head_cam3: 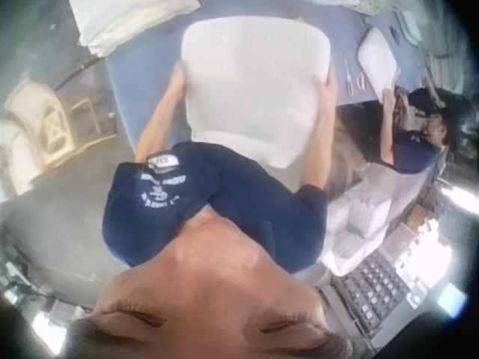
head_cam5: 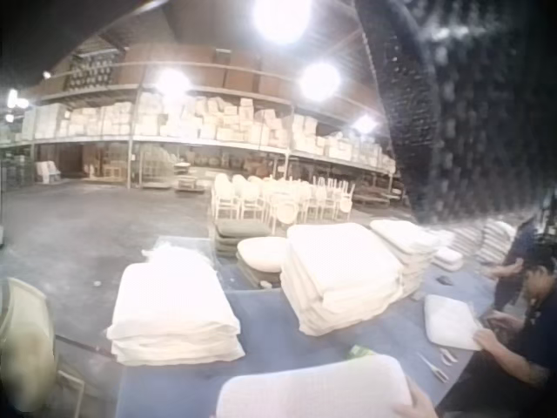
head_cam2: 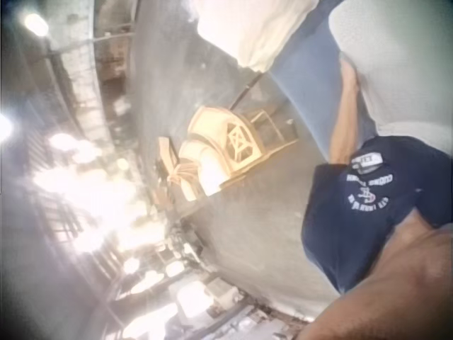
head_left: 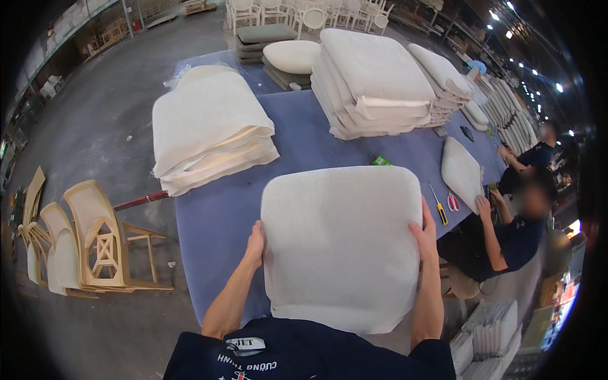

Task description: The person covers a foam cushion with white fabric, smooths it, and secures the edges using a staple gun. They then trim excess fabric with a utility knife and place the finished cushion on a stack.

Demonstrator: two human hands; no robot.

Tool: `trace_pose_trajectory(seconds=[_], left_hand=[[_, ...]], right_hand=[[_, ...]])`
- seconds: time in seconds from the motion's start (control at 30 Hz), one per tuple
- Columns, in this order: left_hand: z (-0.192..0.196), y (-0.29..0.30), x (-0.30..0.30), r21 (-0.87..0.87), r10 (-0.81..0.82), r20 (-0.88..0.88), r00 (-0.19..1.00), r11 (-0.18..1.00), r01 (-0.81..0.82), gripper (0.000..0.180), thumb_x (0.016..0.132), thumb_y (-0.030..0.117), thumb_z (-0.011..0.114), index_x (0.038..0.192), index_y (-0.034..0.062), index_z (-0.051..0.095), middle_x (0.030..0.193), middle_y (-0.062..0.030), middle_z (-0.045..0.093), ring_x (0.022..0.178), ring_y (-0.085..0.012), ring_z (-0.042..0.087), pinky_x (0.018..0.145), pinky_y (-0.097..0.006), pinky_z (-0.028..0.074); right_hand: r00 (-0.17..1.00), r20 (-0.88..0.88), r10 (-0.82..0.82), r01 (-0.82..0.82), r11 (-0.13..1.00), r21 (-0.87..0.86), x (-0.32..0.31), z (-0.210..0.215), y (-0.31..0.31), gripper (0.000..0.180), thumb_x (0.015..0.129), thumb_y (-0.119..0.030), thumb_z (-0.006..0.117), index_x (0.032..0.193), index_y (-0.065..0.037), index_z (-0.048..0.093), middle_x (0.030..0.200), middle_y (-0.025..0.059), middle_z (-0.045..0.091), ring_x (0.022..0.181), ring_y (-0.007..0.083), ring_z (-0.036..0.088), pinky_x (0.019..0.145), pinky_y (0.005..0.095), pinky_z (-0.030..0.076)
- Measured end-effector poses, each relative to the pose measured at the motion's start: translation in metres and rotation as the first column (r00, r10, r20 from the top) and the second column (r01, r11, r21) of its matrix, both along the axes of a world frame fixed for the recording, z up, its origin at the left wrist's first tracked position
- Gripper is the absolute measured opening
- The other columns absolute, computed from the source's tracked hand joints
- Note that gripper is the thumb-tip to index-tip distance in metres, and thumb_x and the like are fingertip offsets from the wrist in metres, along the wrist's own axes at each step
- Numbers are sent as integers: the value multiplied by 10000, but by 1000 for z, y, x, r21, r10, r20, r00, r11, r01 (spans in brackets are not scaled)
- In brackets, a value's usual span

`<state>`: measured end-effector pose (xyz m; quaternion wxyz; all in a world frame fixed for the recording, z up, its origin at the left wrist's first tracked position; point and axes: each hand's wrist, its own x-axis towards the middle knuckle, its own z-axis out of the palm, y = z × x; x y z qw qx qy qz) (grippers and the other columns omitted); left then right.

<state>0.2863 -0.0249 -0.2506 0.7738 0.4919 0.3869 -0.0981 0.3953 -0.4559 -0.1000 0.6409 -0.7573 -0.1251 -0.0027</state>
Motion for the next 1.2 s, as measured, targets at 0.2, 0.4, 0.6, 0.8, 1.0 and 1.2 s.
trace_pose_trajectory(seconds=[0.2, 0.4, 0.6, 0.8, 1.0, 1.2], left_hand=[[132, 46, -32, -56, 475, 443, 761, 861, -505, 748, 1123, 596, 266, 1526, 10, 497, 1560, -152, 534, 1433, -302, 489, 1188, -444, 381], [113, 106, -83, 250, 212, 816, 538, 709, -660, 698, 1134, 538, 212, 1329, -5, 605, 1310, -145, 682, 1236, -284, 628, 1098, -411, 452], [108, 108, -111, 265, 273, 845, 460, 533, -804, 738, 1086, 551, 177, 1123, -6, 660, 1096, -168, 739, 1039, -271, 684, 946, -424, 527], [108, 99, -105, 301, 210, 867, 452, 503, -810, 745, 1086, 560, 208, 1076, -16, 681, 1018, -176, 751, 969, -277, 704, 882, -409, 549], [105, 113, -96, 273, 332, 813, 479, 509, -816, 769, 1089, 568, 232, 1038, -45, 694, 970, -144, 751, 927, -244, 707, 833, -389, 548], [103, 125, -82, 275, 379, 799, 467, 460, -844, 682, 1115, 507, 273, 998, -27, 680, 901, -67, 676, 857, -153, 614, 809, -329, 485]], right_hand=[[992, 121, -18, -24, 941, 337, 59, -19, 14, 782, 1092, -615, 456, 1559, 13, 461, 1534, 124, 555, 1377, 248, 559, 1150, 380, 427], [995, 64, 70, -95, 771, 629, 92, -54, 122, 806, 1112, -674, 248, 1587, -51, 437, 1576, 65, 525, 1420, 237, 518, 1194, 390, 382], [984, -176, -24, 62, 975, 214, 64, -33, 192, 744, 1146, -580, 242, 1588, -17, 445, 1575, 109, 526, 1462, 262, 481, 1239, 392, 316], [645, 764, -2, 155, 980, -128, 32, 124, 222, 736, 1159, -486, 201, 1578, 77, 422, 1605, 228, 487, 1528, 343, 416, 1269, 426, 258], [185, 939, 290, 242, 913, -329, 6, 171, 297, 853, 1084, -627, 362, 1579, 65, 424, 1588, 255, 490, 1501, 428, 433, 1262, 491, 276], [549, 352, 758, -127, 492, -861, -11, 141, 366, 587, 1050, -396, 536, 1513, -35, 519, 1425, 281, 601, 1313, 443, 593, 1164, 524, 432]])
